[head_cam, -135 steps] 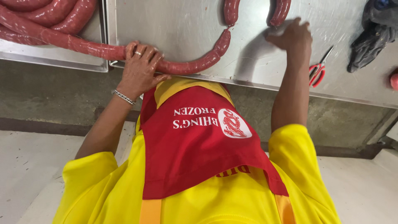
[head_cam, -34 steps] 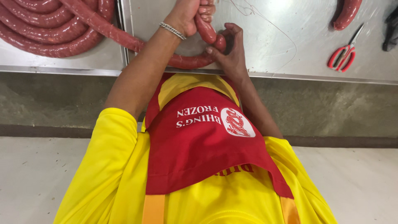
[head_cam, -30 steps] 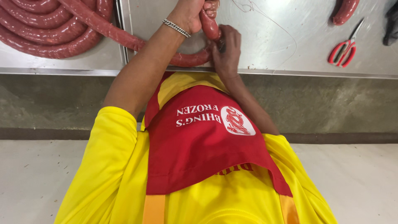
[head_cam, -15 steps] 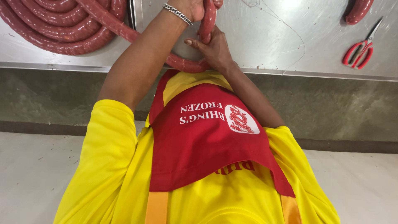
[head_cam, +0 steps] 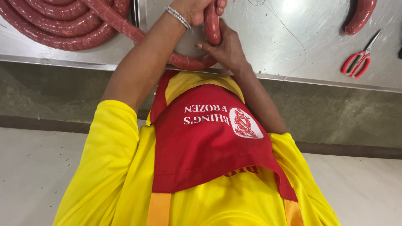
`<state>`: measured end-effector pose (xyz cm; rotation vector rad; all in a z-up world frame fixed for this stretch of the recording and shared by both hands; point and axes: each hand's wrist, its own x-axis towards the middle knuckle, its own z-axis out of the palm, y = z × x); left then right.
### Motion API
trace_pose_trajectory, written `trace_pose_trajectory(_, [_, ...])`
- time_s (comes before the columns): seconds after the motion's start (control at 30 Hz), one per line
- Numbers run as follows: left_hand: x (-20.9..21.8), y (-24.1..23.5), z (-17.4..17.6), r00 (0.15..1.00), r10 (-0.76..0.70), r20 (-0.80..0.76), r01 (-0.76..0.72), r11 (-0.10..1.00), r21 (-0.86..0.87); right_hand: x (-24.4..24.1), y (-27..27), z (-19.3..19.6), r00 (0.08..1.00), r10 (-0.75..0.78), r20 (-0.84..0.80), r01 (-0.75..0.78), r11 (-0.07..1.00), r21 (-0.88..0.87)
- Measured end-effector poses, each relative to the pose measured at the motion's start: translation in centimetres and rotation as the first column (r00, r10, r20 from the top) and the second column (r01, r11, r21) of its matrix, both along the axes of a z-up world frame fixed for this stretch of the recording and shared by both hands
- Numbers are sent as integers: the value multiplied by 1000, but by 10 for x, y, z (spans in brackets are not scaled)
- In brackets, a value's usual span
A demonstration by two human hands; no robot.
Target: The person ties long sausage casings into individual links using a thin white string, securing the ends and cutting the string with scissors.
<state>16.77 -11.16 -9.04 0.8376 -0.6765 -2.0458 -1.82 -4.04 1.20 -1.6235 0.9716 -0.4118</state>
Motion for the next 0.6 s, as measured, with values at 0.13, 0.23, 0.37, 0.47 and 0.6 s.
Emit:
trace_pose_trajectory(0.13, [-6, 25, 21, 991, 115, -72, -96, 969, 228, 13, 15, 8, 984, -95, -150, 68, 982, -179])
trace_pose_trajectory(0.23, [-6, 42, 35, 972, 196, -127, -149, 939, 311, 9, 19, -8, 958, -74, -279, -7, 960, -279])
trace_pose_trajectory(0.37, [-15, 60, 43, 953, 262, -150, -199, 919, 341, 4, 26, -38, 975, -62, -212, -12, 943, -333])
trace_pose_trajectory(0.47, [-22, 67, 42, 931, 321, -172, -252, 909, 333, 4, 25, -61, 948, -102, -303, -35, 908, -418])
trace_pose_trajectory(0.6, [-28, 68, 37, 902, 426, -74, -392, 878, 274, 6, 13, -79, 945, -160, -287, -43, 806, -590])
